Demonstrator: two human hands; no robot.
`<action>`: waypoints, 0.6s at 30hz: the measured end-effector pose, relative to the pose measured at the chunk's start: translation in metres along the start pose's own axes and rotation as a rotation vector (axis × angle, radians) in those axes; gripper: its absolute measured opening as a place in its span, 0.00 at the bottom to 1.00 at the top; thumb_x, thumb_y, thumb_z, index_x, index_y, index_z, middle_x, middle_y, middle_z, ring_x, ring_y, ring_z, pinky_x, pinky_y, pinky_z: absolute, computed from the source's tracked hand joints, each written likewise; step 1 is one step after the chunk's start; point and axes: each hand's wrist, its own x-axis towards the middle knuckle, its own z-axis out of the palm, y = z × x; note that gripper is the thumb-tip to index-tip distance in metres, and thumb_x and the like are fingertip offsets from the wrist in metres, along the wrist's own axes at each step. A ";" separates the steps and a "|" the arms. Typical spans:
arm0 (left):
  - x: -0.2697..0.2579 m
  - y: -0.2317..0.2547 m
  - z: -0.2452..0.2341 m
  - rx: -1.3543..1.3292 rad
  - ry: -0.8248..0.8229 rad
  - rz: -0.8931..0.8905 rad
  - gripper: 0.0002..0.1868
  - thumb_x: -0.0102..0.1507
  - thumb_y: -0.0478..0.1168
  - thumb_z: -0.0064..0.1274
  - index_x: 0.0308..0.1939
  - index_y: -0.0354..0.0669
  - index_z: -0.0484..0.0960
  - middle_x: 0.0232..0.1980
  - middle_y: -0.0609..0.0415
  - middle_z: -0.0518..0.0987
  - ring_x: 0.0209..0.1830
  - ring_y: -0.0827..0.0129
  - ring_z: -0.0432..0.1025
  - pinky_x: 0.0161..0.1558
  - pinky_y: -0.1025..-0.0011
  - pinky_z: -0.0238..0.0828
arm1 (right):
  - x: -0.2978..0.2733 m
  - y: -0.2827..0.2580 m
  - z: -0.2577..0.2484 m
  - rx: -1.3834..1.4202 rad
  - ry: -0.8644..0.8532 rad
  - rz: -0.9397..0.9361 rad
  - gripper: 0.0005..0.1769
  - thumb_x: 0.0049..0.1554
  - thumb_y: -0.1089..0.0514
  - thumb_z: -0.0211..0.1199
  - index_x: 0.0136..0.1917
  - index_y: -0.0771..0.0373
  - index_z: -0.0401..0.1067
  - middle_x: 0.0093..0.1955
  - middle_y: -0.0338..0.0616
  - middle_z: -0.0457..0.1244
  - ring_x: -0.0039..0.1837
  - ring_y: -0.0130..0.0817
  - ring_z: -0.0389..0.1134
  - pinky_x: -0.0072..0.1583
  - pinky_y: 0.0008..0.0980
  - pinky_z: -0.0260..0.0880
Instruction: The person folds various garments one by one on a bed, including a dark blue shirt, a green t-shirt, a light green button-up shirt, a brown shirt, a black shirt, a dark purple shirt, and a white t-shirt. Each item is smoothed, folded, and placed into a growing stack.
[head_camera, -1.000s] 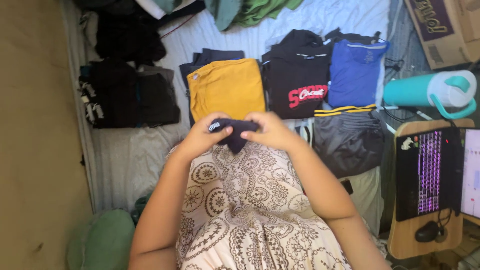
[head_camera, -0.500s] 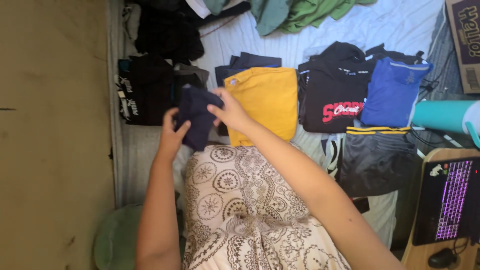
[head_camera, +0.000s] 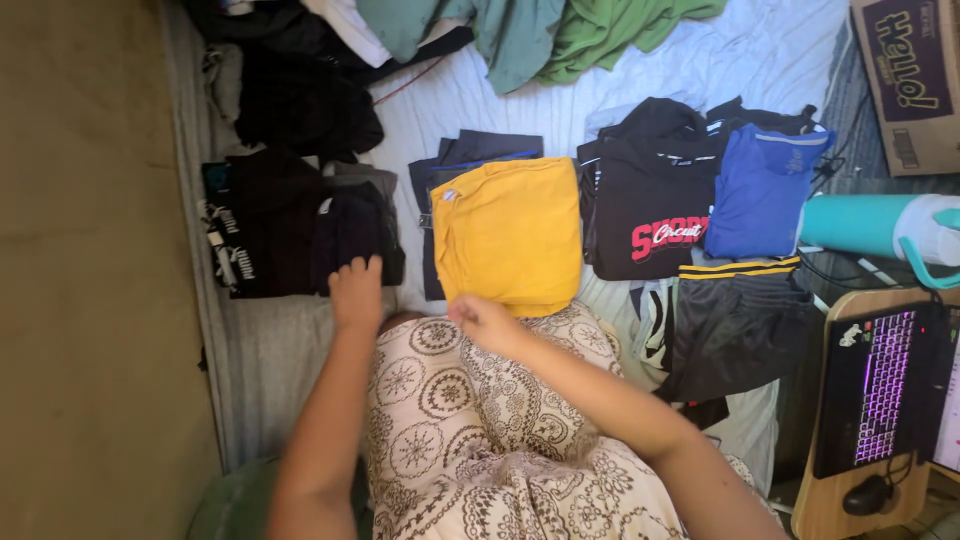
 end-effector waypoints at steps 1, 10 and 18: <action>-0.002 -0.005 -0.005 0.001 -0.001 0.007 0.14 0.65 0.37 0.58 0.54 0.53 0.80 0.49 0.51 0.77 0.50 0.56 0.72 0.51 0.56 0.66 | -0.003 0.008 0.002 0.003 0.006 0.003 0.10 0.61 0.64 0.60 0.57 0.65 0.70 0.51 0.42 0.68 0.52 0.29 0.69 0.55 0.30 0.71; 0.022 0.003 -0.073 -0.068 -0.108 0.093 0.09 0.66 0.47 0.54 0.41 0.48 0.81 0.46 0.51 0.77 0.48 0.56 0.74 0.52 0.56 0.70 | -0.017 0.009 0.017 0.159 -0.028 0.038 0.11 0.61 0.67 0.57 0.57 0.67 0.70 0.53 0.43 0.69 0.55 0.29 0.71 0.58 0.29 0.71; 0.089 -0.009 -0.072 -0.212 -0.006 -0.075 0.23 0.68 0.33 0.47 0.68 0.46 0.72 0.61 0.45 0.72 0.52 0.47 0.74 0.51 0.54 0.73 | -0.021 0.030 -0.003 0.204 0.058 0.053 0.10 0.61 0.64 0.60 0.57 0.66 0.71 0.53 0.42 0.70 0.54 0.29 0.71 0.57 0.28 0.72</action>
